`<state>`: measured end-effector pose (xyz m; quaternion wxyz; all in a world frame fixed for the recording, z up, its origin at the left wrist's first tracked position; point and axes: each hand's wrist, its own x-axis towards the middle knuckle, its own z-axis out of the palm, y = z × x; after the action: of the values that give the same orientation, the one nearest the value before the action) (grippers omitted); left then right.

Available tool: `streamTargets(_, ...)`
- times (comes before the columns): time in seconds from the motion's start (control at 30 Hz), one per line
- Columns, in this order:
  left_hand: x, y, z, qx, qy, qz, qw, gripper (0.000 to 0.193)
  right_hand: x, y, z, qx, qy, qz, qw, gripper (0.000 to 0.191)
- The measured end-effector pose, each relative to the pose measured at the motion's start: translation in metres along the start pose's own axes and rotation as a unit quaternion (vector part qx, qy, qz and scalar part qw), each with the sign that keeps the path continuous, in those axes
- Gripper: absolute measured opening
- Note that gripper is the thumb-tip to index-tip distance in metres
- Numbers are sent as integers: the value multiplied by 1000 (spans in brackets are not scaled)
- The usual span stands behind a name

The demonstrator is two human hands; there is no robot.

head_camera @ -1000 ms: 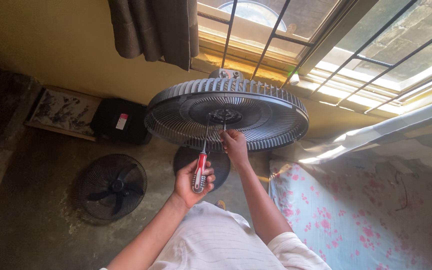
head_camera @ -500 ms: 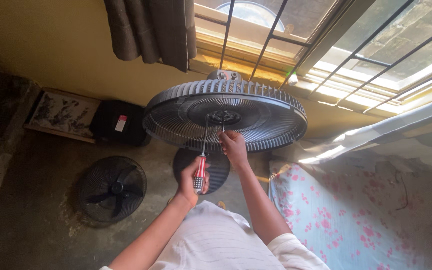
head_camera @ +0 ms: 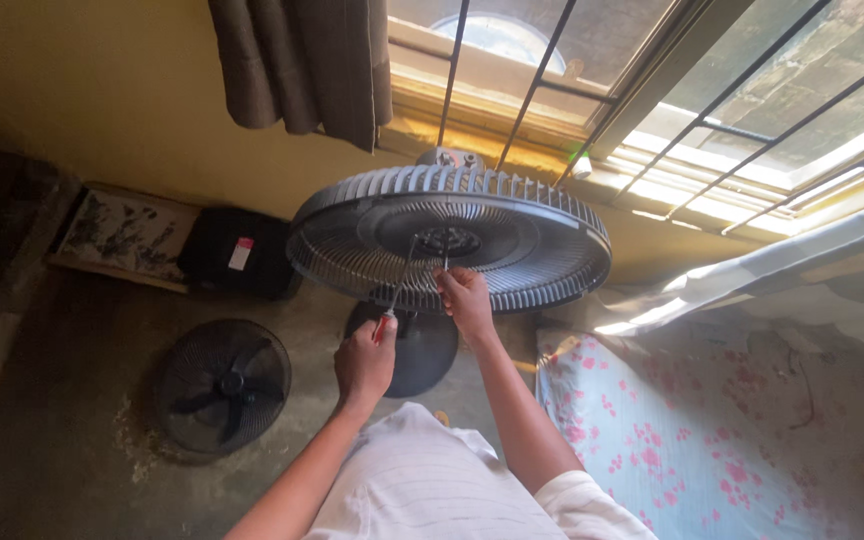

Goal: The person uses a screwdriver to loosen the rear grille of a pedestal fan, then wipes the grille and motor housing with a cloth. They remove the blade assembly, wipe the blades with the cloth, and begin reattaching the blades to the fan motor.

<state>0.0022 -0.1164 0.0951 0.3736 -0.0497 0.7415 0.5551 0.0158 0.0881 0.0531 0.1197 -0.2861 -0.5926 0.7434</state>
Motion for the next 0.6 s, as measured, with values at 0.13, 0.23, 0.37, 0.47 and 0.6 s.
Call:
streamTargets(0.13,0,7,-17,-255,-175,-64,949,41,3,3,-1,-2,3,11,1000,35)
streamTargets(0.23,-1,-10,-18,-535,-371,-105,752,40,3,5,-2,-10,3,6,1000,33)
streamTargets(0.37,9,-22,-8,-559,-492,-97,660,37,2,7,-4,12,-8,3,1000,35)
streamTargets(0.47,7,-15,10,-466,-367,-71,802,25,1,5,-5,-13,0,1,1000,36)
streamTargets(0.6,-11,6,29,-133,-84,-10,987,26,3,5,-7,-36,0,-8,999,36)
